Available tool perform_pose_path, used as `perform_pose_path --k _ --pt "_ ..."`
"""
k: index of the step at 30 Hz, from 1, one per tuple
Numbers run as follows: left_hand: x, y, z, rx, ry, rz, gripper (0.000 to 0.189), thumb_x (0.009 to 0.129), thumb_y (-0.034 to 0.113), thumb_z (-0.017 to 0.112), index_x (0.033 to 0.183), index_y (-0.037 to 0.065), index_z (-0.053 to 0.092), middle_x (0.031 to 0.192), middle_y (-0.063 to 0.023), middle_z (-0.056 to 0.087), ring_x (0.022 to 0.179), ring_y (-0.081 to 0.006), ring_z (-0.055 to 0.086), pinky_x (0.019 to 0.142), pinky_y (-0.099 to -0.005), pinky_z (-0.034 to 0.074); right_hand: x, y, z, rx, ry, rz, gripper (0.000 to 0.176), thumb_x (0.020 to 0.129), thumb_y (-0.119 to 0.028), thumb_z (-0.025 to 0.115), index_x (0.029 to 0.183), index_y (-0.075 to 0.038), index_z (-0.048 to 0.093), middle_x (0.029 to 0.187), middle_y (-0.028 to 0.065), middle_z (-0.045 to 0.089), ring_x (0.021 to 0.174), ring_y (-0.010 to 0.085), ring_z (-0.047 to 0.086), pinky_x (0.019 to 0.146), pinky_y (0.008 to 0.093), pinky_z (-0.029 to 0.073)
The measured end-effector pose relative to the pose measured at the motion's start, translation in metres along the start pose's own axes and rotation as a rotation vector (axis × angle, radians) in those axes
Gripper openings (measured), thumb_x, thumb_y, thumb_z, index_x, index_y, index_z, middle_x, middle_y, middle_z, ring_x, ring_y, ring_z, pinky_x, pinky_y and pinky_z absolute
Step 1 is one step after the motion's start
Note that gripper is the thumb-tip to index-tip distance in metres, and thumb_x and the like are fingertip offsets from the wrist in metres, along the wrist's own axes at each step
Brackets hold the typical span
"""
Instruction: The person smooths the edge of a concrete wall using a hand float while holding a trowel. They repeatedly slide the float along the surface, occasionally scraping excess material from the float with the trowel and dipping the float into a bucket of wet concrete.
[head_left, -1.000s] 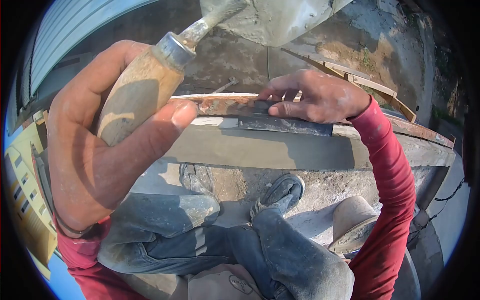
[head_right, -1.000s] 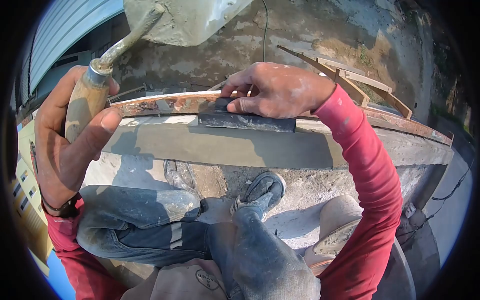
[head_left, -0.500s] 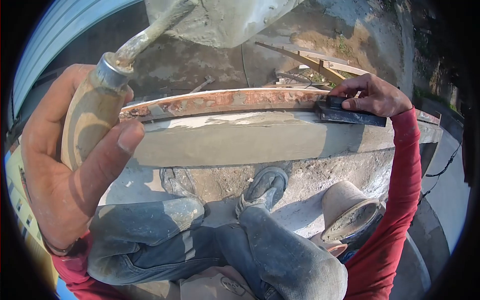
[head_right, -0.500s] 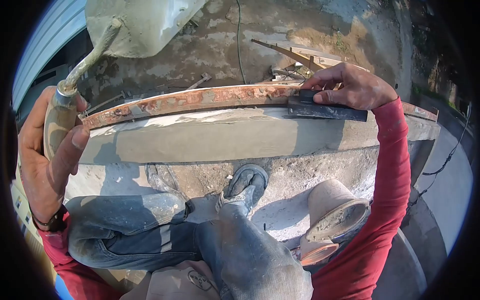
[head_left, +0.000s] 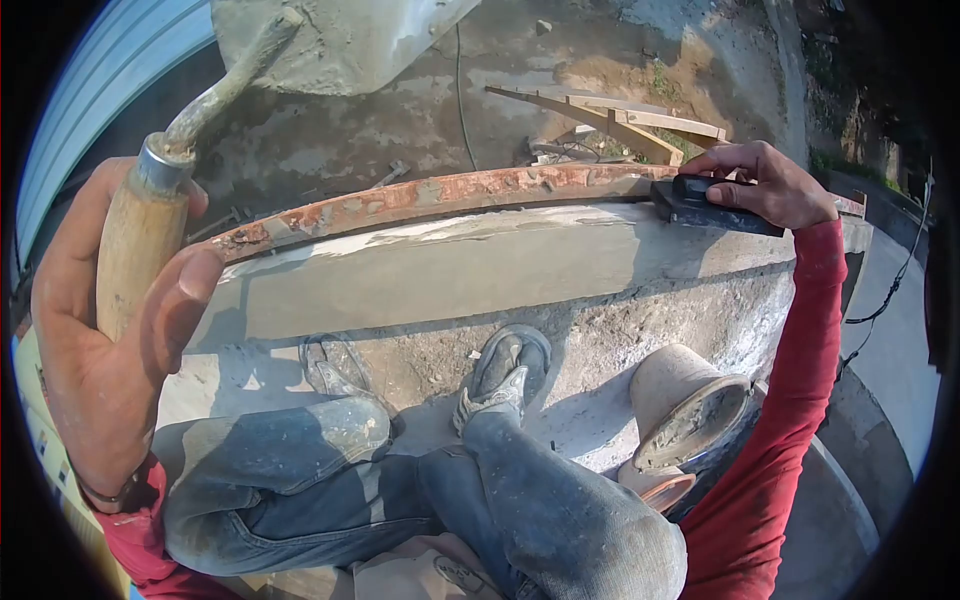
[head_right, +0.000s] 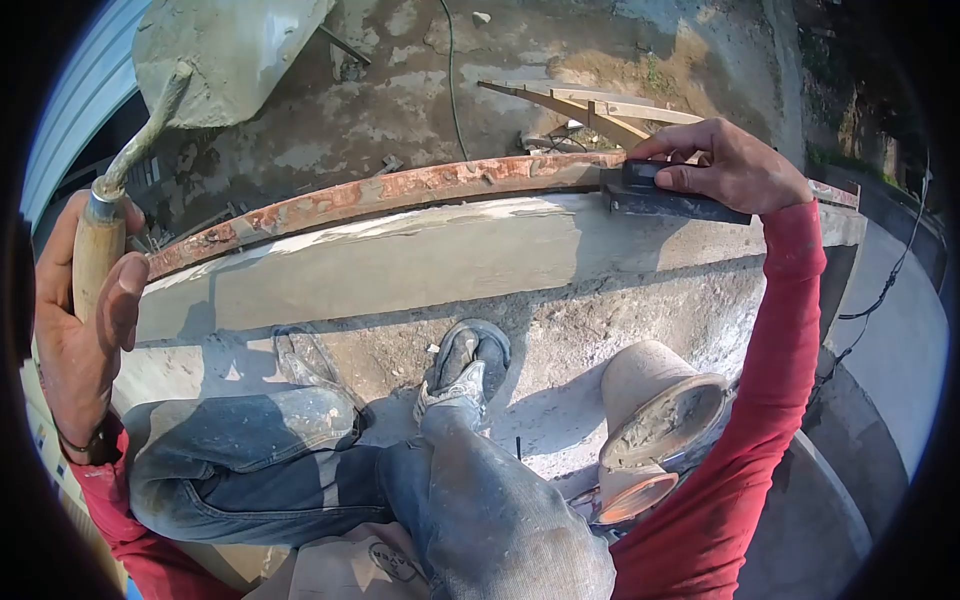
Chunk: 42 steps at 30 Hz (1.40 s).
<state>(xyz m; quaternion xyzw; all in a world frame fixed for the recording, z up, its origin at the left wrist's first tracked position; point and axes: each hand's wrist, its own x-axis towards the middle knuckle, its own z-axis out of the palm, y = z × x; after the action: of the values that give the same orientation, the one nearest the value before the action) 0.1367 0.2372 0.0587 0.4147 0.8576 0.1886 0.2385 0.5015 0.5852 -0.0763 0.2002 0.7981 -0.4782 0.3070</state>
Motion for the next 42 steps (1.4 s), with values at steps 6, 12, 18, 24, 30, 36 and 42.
perform_pose_path --k 6,12,18,24,30,36,42 --pt "0.007 0.029 -0.011 -0.080 -0.171 -0.022 0.045 0.097 0.043 0.077 0.119 0.005 0.064 0.076 0.0067 0.053 0.059 -0.0004 0.046 0.054 -0.0194 0.034 0.004 -0.090 0.057 0.047 0.518 -0.173 0.050 0.101 -0.032 0.077 0.141 -0.004 0.067 0.119 0.0101 0.072 0.105 0.0235 0.068 0.094 0.0386 0.054" --pt "-0.003 0.032 -0.012 -0.173 -0.195 -0.033 0.036 0.096 0.035 0.077 0.116 0.006 0.068 0.077 0.0052 0.057 0.060 -0.0030 0.049 0.053 -0.0219 0.038 0.041 -0.133 0.132 -0.225 0.681 -0.401 0.050 0.089 -0.019 0.082 0.135 -0.004 0.066 0.121 0.0128 0.062 0.114 0.0345 0.061 0.098 0.0447 0.051" --pt "-0.010 0.025 -0.023 -0.137 -0.188 0.095 0.038 0.097 0.038 0.080 0.116 0.006 0.071 0.083 0.0011 0.067 0.062 -0.0035 0.055 0.052 -0.0211 0.042 0.048 -0.166 0.179 -0.422 0.568 -0.452 0.055 0.083 -0.015 0.083 0.134 -0.007 0.064 0.124 0.0113 0.061 0.115 0.0337 0.059 0.098 0.0466 0.050" --pt "-0.022 0.024 -0.026 -0.184 -0.153 0.071 0.036 0.098 0.036 0.081 0.116 0.006 0.071 0.086 0.0021 0.070 0.064 -0.0025 0.056 0.053 -0.0200 0.042 0.087 -0.189 0.180 -0.444 0.756 -0.463 0.050 0.086 -0.019 0.082 0.130 -0.004 0.064 0.122 0.0128 0.060 0.114 0.0344 0.059 0.098 0.0469 0.050" --pt "-0.015 0.011 -0.041 0.001 -0.110 0.580 0.051 0.095 0.020 0.084 0.138 -0.002 0.067 0.102 -0.0124 0.071 0.083 -0.0235 0.071 0.075 -0.0316 0.058 0.112 -0.228 0.209 -0.419 0.578 -0.627 0.045 0.091 -0.026 0.078 0.127 -0.002 0.063 0.120 0.0144 0.060 0.114 0.0330 0.059 0.095 0.0444 0.050" --pt "-0.026 0.018 -0.041 0.097 0.014 0.738 0.047 0.095 0.018 0.083 0.133 -0.005 0.068 0.098 -0.0128 0.069 0.081 -0.0214 0.069 0.074 -0.0317 0.057 0.130 -0.246 0.223 -0.507 0.663 -0.636 0.044 0.091 -0.028 0.077 0.124 -0.002 0.063 0.119 0.0149 0.060 0.115 0.0330 0.060 0.091 0.0444 0.053" --pt "-0.035 0.012 -0.043 -0.235 -0.164 0.069 0.036 0.099 0.036 0.079 0.117 0.006 0.070 0.084 0.0029 0.067 0.066 -0.0021 0.055 0.054 -0.0203 0.041 0.103 -0.209 0.199 -0.512 0.811 -0.423 0.051 0.087 -0.019 0.082 0.132 -0.004 0.061 0.121 0.0127 0.061 0.111 0.0346 0.060 0.095 0.0455 0.051"
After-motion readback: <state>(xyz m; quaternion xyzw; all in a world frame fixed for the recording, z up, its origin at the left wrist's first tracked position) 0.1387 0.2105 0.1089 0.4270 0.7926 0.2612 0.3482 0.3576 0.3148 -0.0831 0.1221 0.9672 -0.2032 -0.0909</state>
